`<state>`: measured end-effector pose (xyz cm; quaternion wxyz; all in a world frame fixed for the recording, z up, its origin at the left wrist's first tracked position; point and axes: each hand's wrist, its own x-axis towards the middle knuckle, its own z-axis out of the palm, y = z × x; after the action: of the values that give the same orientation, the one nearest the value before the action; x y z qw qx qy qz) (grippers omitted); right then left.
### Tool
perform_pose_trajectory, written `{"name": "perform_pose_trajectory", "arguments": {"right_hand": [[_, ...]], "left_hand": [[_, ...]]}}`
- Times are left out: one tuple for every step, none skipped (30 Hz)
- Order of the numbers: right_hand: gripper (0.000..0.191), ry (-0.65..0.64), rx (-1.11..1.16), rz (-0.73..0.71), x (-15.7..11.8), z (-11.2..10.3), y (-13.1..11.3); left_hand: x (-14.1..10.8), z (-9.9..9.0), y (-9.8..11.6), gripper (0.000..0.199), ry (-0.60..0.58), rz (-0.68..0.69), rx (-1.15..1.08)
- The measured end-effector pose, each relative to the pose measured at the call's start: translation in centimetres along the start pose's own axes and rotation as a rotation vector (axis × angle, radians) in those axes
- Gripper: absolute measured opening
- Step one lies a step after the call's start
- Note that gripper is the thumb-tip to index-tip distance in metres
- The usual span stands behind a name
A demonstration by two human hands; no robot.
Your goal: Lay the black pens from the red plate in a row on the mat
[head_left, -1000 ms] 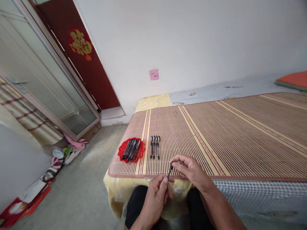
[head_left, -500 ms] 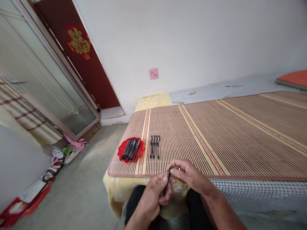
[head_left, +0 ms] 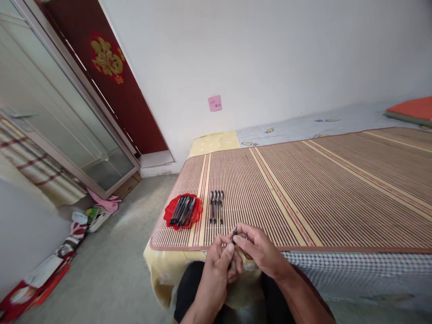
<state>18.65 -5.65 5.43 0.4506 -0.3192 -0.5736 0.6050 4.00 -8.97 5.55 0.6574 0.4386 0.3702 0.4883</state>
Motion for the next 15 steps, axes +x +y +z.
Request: {"name": "perform_pose_trajectory", "arguments": {"right_hand": [[0.027,0.004,-0.011,-0.005,0.0,0.2,-0.1],[0.027,0.006,-0.024,-0.011,-0.1,0.4,-0.3],[0.026,0.010,-0.039,-0.018,-0.1,0.6,-0.4],[0.026,0.016,-0.055,-0.026,-0.1,0.7,-0.4],[0.027,0.023,-0.068,-0.031,-0.1,0.7,-0.4],[0.027,0.032,-0.064,-0.030,0.0,0.7,-0.2],[0.029,0.045,-0.041,-0.015,0.0,0.6,0.0],[0.033,0.062,0.000,0.009,0.1,0.5,0.3],[0.037,0.080,0.049,0.033,0.2,0.3,0.5],[0.041,0.096,0.090,0.054,0.2,0.1,0.7],[0.042,0.114,0.110,0.068,0.3,0.0,0.8],[0.041,0.130,0.104,0.069,0.3,-0.2,0.8],[0.039,0.140,0.074,0.061,0.4,-0.2,0.7],[0.036,0.146,0.033,0.046,0.4,-0.2,0.6],[0.034,0.154,-0.010,0.030,0.5,-0.3,0.4]], "left_hand": [[-0.1,0.0,0.0,0.034,0.000,-0.014,-0.013],[-0.1,0.0,0.1,0.035,0.003,-0.031,-0.024],[-0.2,-0.1,0.0,0.035,0.008,-0.045,-0.036],[-0.2,-0.1,0.0,0.036,0.015,-0.057,-0.045],[-0.3,-0.2,0.0,0.037,0.021,-0.065,-0.052],[-0.3,-0.3,0.0,0.037,0.028,-0.069,-0.056],[-0.3,-0.4,0.0,0.038,0.030,-0.073,-0.056],[-0.4,-0.6,-0.1,0.038,0.032,-0.076,-0.051],[-0.4,-0.7,-0.1,0.038,0.033,-0.078,-0.042],[-0.4,-0.7,-0.1,0.038,0.035,-0.080,-0.031],[-0.4,-0.8,-0.2,0.038,0.037,-0.081,-0.017],[-0.4,-0.9,-0.2,0.038,0.037,-0.082,0.001],[-0.5,-0.9,-0.3,0.038,0.035,-0.082,0.021],[-0.5,-0.9,-0.4,0.038,0.033,-0.082,0.040],[-0.5,-0.9,-0.5,0.038,0.027,-0.082,0.058]]}}
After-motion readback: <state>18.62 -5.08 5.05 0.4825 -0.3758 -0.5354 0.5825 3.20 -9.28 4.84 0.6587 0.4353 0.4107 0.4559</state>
